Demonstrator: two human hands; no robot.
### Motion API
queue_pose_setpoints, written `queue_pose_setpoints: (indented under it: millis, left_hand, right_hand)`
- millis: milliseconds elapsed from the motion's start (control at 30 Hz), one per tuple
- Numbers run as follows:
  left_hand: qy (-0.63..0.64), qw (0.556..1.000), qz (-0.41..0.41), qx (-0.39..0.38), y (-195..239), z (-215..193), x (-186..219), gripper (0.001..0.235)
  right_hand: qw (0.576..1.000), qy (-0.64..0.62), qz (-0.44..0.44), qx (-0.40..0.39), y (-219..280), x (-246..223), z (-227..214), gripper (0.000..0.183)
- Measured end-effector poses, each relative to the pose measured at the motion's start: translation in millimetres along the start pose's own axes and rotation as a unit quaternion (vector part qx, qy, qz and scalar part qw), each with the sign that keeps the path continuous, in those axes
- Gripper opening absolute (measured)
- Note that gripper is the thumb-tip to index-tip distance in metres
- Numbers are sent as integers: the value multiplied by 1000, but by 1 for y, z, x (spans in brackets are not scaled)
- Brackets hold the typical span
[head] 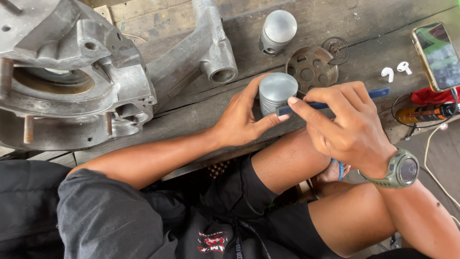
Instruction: Cleaning the top surface of a motorcycle engine piston using a manual scrubbing tool
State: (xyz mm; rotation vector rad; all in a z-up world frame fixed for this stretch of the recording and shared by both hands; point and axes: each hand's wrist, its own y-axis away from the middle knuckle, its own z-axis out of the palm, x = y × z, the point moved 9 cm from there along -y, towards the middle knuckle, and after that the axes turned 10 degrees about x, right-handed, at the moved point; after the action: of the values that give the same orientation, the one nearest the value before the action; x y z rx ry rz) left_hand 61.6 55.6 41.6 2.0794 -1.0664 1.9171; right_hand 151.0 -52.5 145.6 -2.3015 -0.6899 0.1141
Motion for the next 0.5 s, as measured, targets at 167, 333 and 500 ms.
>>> queue_pose_setpoints:
  millis: [167, 333, 500]
  left_hand:
    - [17, 1000, -24, -8, -1, 0, 0, 72]
    - [14, 1000, -11, -13, 0, 2, 0, 72]
    - [-2, 999, -42, -8, -1, 1, -6, 71]
  right_hand:
    - [1000, 19, 11, 13, 12, 17, 1, 41]
    - [1000, 12, 11, -3, 12, 11, 2, 34]
    - [996, 4, 85, 5, 36, 59, -9, 28]
